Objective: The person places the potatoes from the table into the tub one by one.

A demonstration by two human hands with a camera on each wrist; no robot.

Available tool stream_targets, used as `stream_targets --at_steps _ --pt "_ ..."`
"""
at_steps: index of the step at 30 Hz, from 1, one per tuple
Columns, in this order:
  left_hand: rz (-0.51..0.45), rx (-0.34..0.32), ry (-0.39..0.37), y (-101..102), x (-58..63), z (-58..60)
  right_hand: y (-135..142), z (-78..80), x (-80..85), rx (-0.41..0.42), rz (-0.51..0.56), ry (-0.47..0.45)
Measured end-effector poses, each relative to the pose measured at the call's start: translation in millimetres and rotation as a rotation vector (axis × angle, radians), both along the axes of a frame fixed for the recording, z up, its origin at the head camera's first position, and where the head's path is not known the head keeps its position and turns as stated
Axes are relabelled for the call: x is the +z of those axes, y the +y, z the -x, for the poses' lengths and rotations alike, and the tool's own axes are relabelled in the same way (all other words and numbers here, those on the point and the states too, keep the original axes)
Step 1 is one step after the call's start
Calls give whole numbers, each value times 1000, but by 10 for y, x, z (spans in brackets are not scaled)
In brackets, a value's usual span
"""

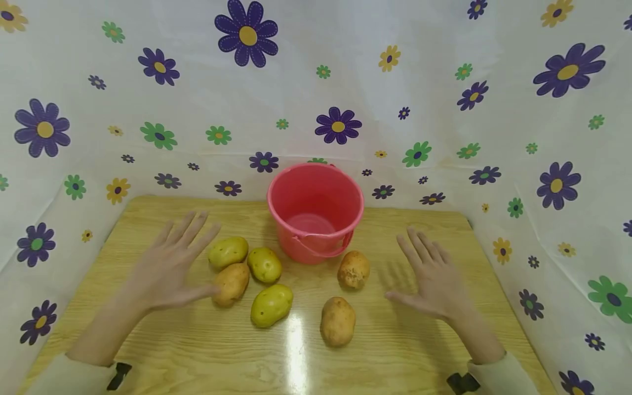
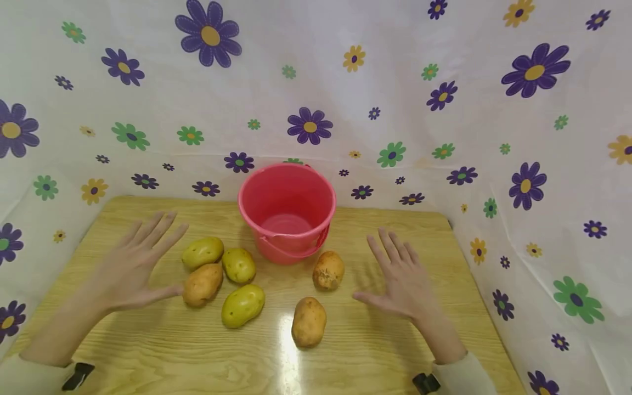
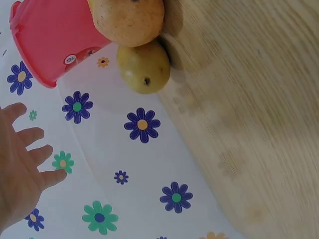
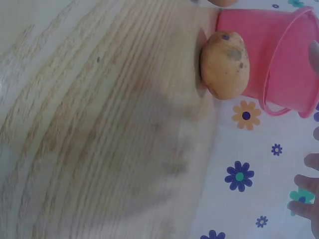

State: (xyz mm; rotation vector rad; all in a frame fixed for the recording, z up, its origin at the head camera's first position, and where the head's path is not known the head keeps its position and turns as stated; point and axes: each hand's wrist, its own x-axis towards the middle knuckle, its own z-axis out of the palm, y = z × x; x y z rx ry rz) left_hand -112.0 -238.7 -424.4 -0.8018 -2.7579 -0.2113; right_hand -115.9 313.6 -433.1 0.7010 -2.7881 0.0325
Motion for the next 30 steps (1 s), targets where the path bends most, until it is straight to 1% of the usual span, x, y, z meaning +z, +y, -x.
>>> stream_targets --at_steps 5,9,14,21,23,26,30 --pt "15 -26 -34 170 14 110 -81 23 -82 40 14 -17" --pt "17 -67 -30 302 25 218 -158 54 -150 69 -11 -45" --pt "5 -105 -36 430 57 318 -259 96 -236 105 -21 -87" --pt "44 -107 -76 617 95 456 -354 158 -343 147 -29 -91" --pt "40 -108 -80 686 107 489 -367 175 -369 159 -29 -90" --pt "38 -109 -77 773 128 531 -390 191 -398 169 -40 -93" --pt "50 -105 -96 863 155 599 -426 219 -445 172 -58 -115"
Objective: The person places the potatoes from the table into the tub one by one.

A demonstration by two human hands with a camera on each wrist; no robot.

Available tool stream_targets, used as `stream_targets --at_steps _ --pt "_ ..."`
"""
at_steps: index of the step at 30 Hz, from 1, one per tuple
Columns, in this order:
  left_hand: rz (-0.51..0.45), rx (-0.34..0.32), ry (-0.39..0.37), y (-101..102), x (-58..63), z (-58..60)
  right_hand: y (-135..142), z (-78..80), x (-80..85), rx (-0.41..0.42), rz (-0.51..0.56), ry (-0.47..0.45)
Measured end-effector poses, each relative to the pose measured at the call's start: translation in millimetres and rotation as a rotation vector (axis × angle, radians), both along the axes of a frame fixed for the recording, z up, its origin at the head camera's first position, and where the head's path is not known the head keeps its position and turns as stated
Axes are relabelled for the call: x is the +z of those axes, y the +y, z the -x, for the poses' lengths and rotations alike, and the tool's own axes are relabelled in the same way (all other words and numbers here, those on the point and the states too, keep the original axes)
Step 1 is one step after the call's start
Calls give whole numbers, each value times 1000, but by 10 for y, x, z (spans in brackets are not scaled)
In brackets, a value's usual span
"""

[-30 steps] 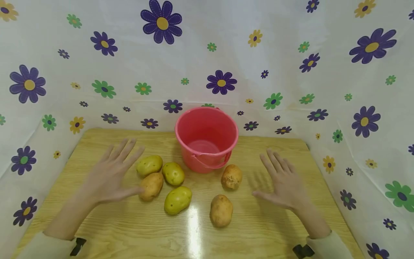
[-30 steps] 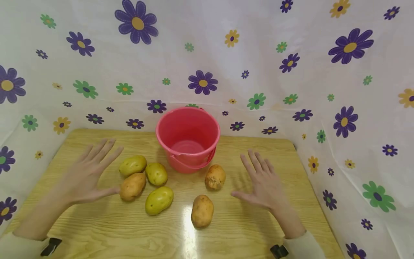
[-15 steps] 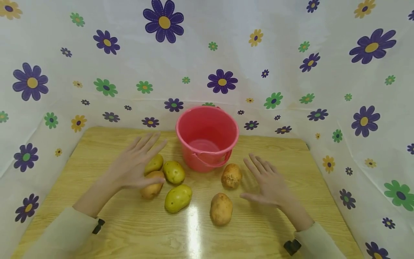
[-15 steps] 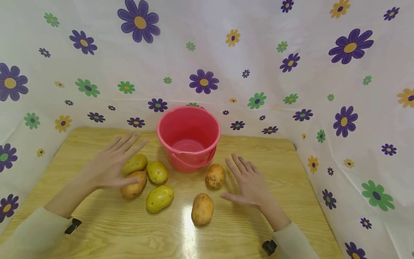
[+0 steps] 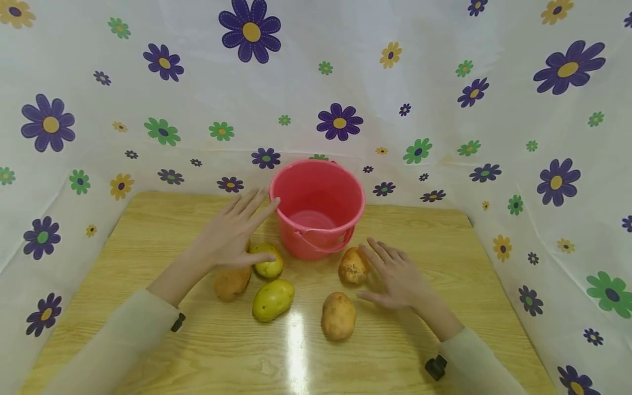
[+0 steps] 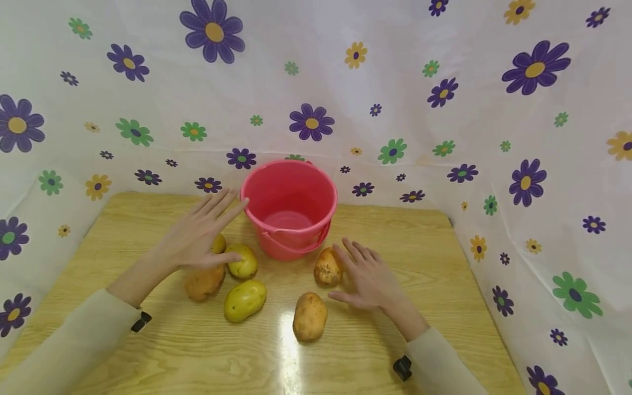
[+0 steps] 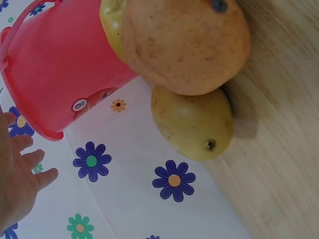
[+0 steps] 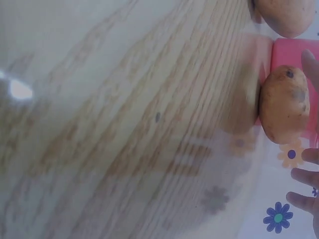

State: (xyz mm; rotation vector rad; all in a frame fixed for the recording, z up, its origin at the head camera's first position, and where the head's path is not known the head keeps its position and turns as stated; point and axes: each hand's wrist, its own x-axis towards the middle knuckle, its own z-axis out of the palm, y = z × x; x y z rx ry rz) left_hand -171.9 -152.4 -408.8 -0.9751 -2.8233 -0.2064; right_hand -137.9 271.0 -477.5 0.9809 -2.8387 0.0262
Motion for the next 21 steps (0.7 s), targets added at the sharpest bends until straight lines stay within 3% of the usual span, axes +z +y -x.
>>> stream_targets --at_steps 11,21 --pt "35 7 -21 172 9 211 -61 103 -133 -5 -10 -44" --pt "38 22 -33 245 0 283 -100 157 -166 2 -34 -70"
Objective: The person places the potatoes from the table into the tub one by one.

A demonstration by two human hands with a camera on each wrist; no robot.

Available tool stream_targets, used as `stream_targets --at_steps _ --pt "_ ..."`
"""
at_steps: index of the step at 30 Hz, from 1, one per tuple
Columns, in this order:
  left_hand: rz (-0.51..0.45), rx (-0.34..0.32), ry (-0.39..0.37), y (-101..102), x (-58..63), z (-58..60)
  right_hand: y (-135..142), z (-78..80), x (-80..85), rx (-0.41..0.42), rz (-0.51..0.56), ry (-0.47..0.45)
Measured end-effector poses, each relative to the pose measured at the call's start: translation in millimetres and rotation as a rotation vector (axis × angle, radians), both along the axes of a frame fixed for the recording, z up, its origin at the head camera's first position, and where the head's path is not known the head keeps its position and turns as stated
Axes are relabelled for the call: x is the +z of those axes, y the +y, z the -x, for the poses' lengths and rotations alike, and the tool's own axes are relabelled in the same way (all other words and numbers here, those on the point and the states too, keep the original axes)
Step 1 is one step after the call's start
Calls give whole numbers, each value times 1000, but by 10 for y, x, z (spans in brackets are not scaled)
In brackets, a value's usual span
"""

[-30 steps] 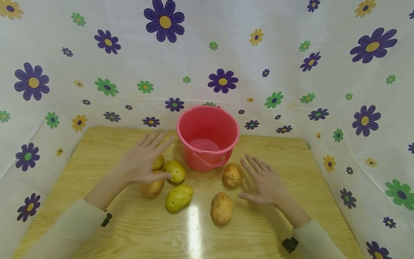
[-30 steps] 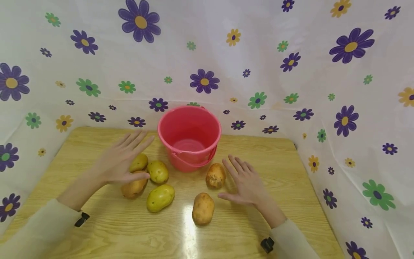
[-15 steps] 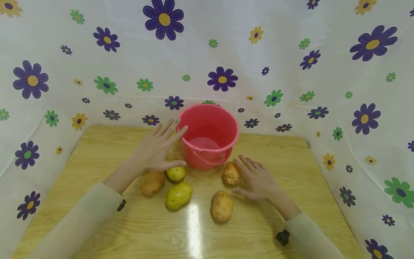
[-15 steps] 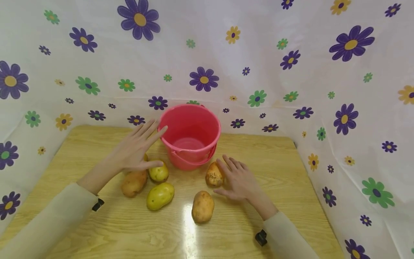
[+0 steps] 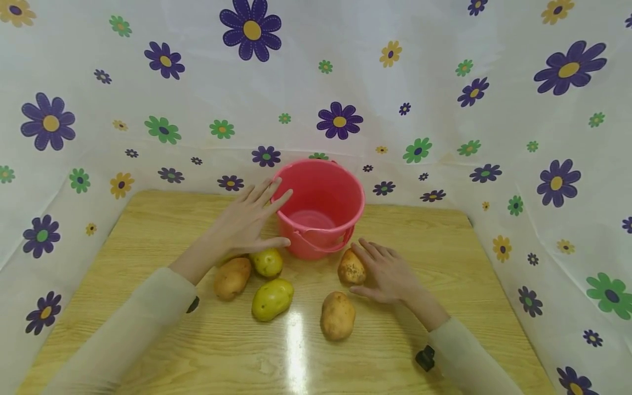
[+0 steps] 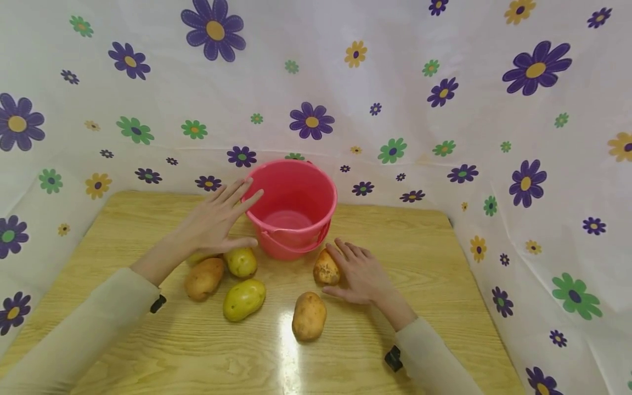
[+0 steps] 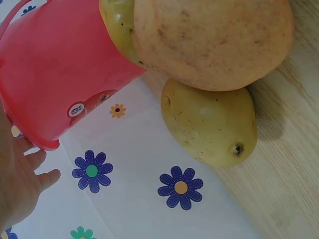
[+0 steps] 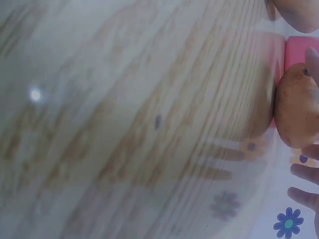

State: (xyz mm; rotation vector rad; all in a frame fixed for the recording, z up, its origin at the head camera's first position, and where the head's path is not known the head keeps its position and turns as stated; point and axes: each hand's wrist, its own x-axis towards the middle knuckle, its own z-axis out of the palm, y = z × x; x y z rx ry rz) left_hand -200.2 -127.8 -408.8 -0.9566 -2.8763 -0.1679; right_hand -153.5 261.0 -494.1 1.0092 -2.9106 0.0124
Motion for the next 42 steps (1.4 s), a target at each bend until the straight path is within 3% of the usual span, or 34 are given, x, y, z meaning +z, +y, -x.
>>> stream_targets --at_steps 27,42 --pt "-7 29 -39 82 31 -143 29 -13 -98 21 53 22" --pt "0 -32 -9 -18 20 200 32 80 -29 -36 22 31"
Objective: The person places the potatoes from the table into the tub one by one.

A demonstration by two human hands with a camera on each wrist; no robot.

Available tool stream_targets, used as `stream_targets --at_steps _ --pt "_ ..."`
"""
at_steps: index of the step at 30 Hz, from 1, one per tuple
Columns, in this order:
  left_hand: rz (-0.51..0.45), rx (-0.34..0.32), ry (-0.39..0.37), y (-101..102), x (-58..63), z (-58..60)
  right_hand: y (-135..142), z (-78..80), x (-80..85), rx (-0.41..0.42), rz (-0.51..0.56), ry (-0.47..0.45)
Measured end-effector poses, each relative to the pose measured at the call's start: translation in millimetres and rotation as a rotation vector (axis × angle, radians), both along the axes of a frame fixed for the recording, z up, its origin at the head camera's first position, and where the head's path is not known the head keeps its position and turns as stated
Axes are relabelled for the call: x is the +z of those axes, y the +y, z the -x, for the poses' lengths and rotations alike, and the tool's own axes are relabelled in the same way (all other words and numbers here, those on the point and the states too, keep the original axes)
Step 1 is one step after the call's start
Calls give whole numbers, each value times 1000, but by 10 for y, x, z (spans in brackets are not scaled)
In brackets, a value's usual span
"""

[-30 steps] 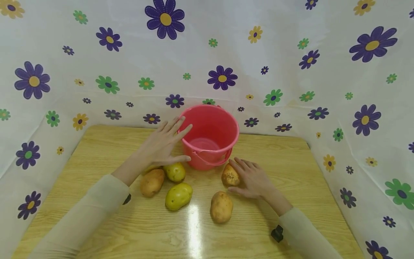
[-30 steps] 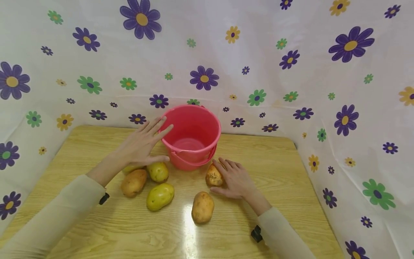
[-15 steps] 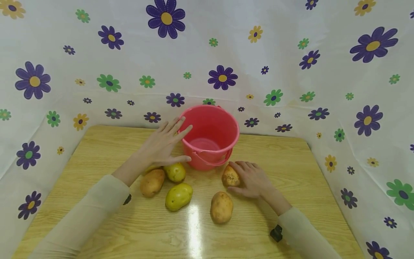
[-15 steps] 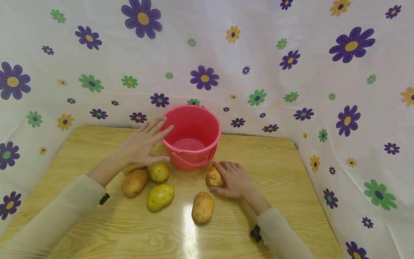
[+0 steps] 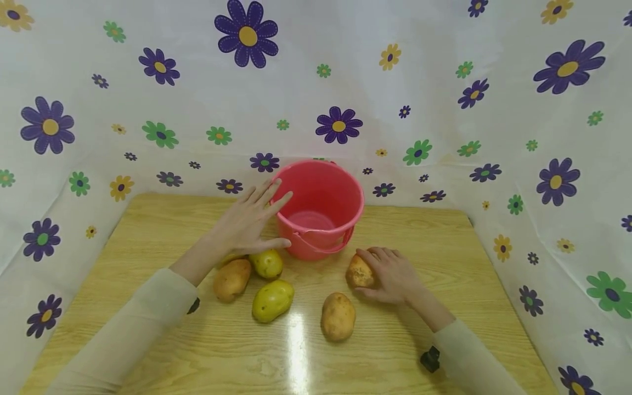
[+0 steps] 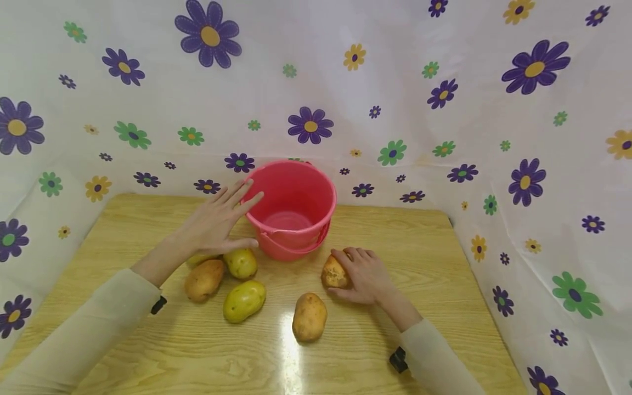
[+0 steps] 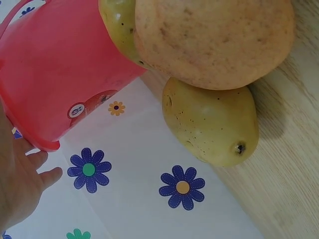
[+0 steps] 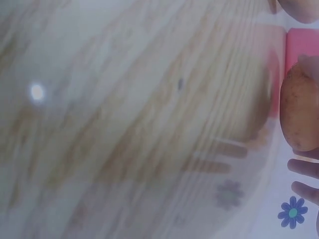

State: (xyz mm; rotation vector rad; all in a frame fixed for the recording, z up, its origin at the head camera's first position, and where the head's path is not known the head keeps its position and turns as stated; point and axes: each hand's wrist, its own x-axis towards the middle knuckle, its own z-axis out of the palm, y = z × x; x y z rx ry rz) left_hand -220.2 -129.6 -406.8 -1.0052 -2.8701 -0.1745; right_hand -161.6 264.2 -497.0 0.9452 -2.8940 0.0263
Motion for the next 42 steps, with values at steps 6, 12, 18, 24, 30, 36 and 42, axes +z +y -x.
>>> stream_targets --at_steps 6,12,18,24,30,36,42 --pt "3 -2 -20 5 24 23 75 -6 117 7 2 26" --pt "8 -3 -31 7 49 47 122 18 251 2 26 55" --pt "2 5 -33 22 44 -7 171 -11 345 -3 47 74" --pt "7 9 -26 36 29 -59 201 -42 434 -5 81 108" --pt "1 17 -22 50 21 -117 222 -68 554 6 129 166" --pt "1 20 -21 75 27 -176 244 -74 684 49 187 242" --pt "6 22 -15 89 29 -230 242 -60 807 66 256 296"
